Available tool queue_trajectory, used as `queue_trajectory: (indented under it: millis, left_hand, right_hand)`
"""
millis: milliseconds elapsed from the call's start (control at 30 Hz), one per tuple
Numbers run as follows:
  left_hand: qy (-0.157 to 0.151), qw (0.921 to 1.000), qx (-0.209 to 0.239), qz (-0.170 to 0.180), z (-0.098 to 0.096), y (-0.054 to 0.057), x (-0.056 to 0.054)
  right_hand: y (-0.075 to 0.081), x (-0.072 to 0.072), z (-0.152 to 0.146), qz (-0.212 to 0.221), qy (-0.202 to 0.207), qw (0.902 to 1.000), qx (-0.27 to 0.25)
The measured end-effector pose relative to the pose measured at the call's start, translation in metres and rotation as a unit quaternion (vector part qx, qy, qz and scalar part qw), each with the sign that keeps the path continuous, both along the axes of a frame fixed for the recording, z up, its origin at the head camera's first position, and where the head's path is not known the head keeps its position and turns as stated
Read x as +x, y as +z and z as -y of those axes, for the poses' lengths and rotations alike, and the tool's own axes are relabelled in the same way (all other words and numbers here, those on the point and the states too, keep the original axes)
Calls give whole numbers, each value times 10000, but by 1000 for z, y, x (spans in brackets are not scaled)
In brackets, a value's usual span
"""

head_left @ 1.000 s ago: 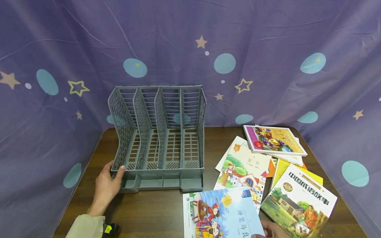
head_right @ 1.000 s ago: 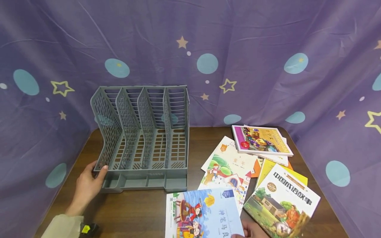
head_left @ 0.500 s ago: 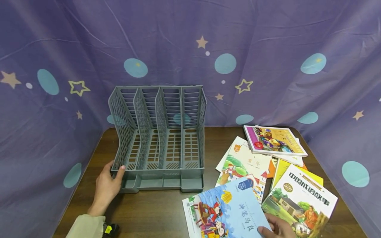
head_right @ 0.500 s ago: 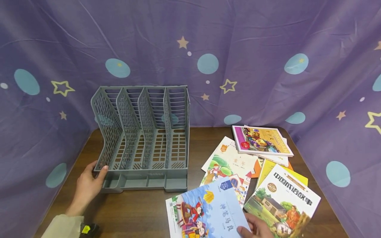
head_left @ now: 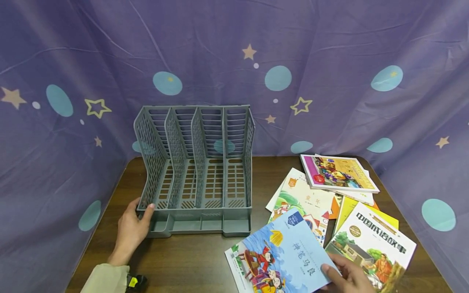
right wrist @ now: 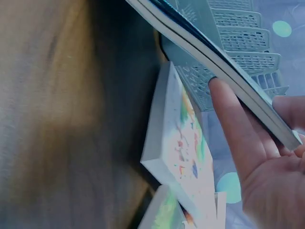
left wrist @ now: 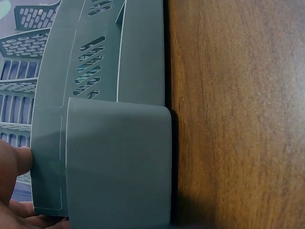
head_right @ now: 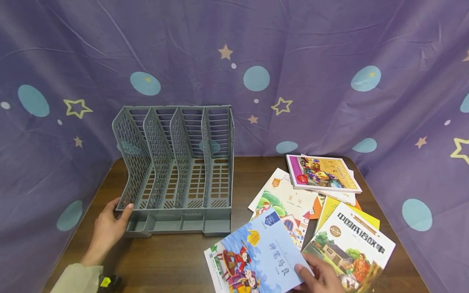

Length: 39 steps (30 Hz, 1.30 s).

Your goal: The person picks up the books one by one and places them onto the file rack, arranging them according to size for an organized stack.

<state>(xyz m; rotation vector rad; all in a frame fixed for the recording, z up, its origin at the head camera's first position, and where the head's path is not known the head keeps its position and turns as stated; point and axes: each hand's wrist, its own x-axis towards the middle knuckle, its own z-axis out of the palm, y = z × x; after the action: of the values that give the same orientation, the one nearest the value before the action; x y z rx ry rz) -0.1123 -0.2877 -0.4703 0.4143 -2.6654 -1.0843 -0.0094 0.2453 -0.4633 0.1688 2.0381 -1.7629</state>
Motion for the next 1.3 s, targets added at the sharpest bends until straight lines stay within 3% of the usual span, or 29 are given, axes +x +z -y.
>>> queue_trajectory:
  millis: [133,233,400,600,733,933,1133,1300]
  left_hand:
    - [7,10000,-9,38,0,1,0]
    - [16,10000,-25,37,0,1,0]
    - [3,10000,-39,4,1,2,0]
    - [-9,10000,3,-55,1,5,0]
    - [-19,9999,-39,-161,0,7,1]
    - [-75,9991,-52,-406,-2,15,1]
    - [-129,9957,-275,-870,-8,27,1]
    - [-358,9891,-500,-1337,-24,40,4]
  right_hand:
    - [9,-3,4,-334,-218,9981,462]
    - [15,-5,5,-515,-261,9972,484]
    - [23,-10,5,-945,18,9943,502]
    - [31,-16,5,-1842,359,9794,741]
    - [37,-22,5,-2187,665,9707,738]
    - [46,-27,8,-2487,791,9619,816]
    - [52,-32,11,-3128,828,9418,911]
    - [58,-37,13,-3427,852,9307,954]
